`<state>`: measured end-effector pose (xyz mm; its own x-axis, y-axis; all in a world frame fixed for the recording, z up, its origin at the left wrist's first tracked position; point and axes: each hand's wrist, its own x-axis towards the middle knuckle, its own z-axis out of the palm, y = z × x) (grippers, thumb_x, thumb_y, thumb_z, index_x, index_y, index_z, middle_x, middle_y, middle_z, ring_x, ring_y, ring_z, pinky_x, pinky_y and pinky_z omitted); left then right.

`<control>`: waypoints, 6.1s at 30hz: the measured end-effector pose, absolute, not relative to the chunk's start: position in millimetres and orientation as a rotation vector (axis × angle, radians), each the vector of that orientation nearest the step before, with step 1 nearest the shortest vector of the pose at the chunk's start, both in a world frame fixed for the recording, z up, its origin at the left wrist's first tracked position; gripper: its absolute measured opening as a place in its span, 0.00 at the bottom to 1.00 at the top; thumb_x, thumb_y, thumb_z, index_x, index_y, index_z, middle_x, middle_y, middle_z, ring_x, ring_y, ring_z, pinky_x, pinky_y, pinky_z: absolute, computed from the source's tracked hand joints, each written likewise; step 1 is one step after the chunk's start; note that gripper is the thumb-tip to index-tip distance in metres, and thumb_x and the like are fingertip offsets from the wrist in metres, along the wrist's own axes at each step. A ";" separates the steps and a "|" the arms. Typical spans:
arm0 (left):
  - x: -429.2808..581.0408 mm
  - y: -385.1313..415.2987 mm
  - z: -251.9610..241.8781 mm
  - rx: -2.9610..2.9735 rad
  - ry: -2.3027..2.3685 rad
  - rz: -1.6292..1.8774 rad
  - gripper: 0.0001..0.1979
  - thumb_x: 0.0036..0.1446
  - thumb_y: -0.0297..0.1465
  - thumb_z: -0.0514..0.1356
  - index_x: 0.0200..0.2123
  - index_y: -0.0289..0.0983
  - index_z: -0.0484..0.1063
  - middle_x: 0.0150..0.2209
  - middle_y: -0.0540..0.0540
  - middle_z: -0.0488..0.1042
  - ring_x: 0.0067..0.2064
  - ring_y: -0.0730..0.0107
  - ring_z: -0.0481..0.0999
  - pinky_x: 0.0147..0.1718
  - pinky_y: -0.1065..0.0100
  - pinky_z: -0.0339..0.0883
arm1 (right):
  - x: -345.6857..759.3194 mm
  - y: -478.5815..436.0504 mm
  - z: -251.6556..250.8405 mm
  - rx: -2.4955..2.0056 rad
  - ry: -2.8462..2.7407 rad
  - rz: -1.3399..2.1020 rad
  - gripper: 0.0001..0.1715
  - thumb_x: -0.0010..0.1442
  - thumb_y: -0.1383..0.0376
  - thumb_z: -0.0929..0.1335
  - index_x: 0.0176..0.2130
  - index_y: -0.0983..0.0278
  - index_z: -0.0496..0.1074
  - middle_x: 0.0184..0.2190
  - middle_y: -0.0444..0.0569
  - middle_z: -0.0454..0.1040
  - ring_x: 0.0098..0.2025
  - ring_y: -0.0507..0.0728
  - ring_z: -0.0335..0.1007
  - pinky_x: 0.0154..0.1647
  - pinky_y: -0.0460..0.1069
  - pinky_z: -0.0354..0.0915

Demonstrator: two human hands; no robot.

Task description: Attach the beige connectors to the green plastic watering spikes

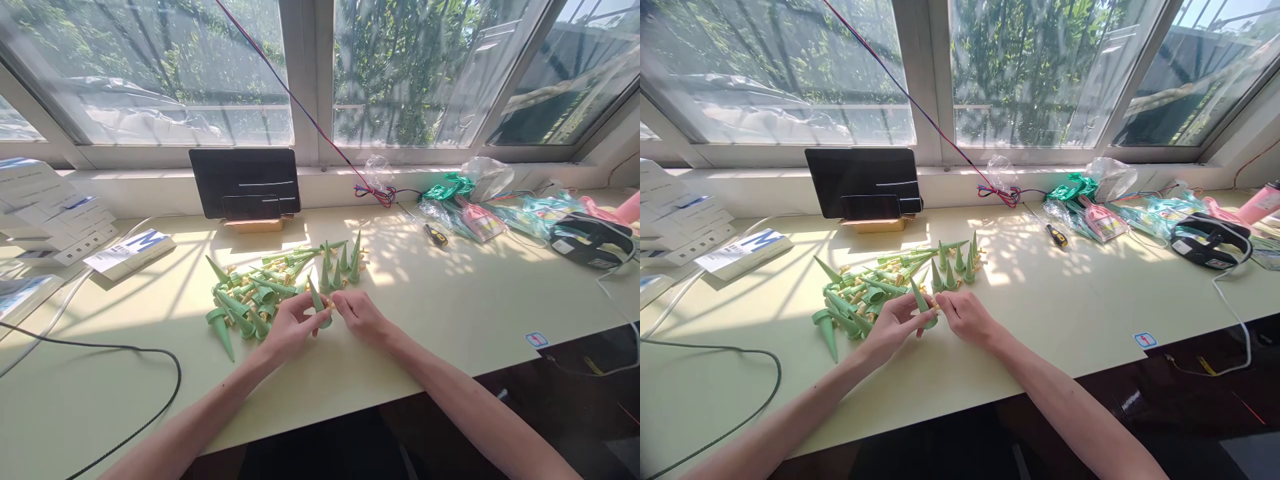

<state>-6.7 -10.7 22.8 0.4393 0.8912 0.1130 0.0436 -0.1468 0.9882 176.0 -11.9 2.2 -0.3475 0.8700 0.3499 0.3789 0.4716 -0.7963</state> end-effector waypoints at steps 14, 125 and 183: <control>-8.8 -13.0 15.7 1.806 0.925 1.016 0.08 0.59 0.35 0.64 0.38 0.37 0.75 0.39 0.44 0.77 0.35 0.70 0.75 0.31 0.69 0.75 | 172.5 -13.9 3.2 -1.063 -1.879 0.807 0.25 0.72 0.57 0.54 0.24 0.62 0.51 0.20 0.40 0.53 0.24 0.49 0.47 0.27 0.48 0.47; -11.2 -7.4 9.4 2.246 0.994 1.243 0.04 0.61 0.30 0.61 0.39 0.38 0.75 0.36 0.46 0.77 0.29 0.74 0.72 0.26 0.71 0.72 | 175.4 -0.1 -2.6 -1.122 -1.425 1.379 0.36 0.65 0.40 0.59 0.19 0.62 0.53 0.15 0.37 0.49 0.16 0.47 0.45 0.17 0.45 0.47; -6.7 -7.7 20.5 1.437 0.976 0.997 0.13 0.56 0.41 0.66 0.37 0.37 0.76 0.35 0.46 0.73 0.33 0.70 0.72 0.21 0.74 0.66 | 172.0 -13.0 7.5 -1.058 -1.659 0.969 0.13 0.66 0.59 0.64 0.33 0.63 0.67 0.23 0.41 0.64 0.22 0.49 0.56 0.23 0.46 0.54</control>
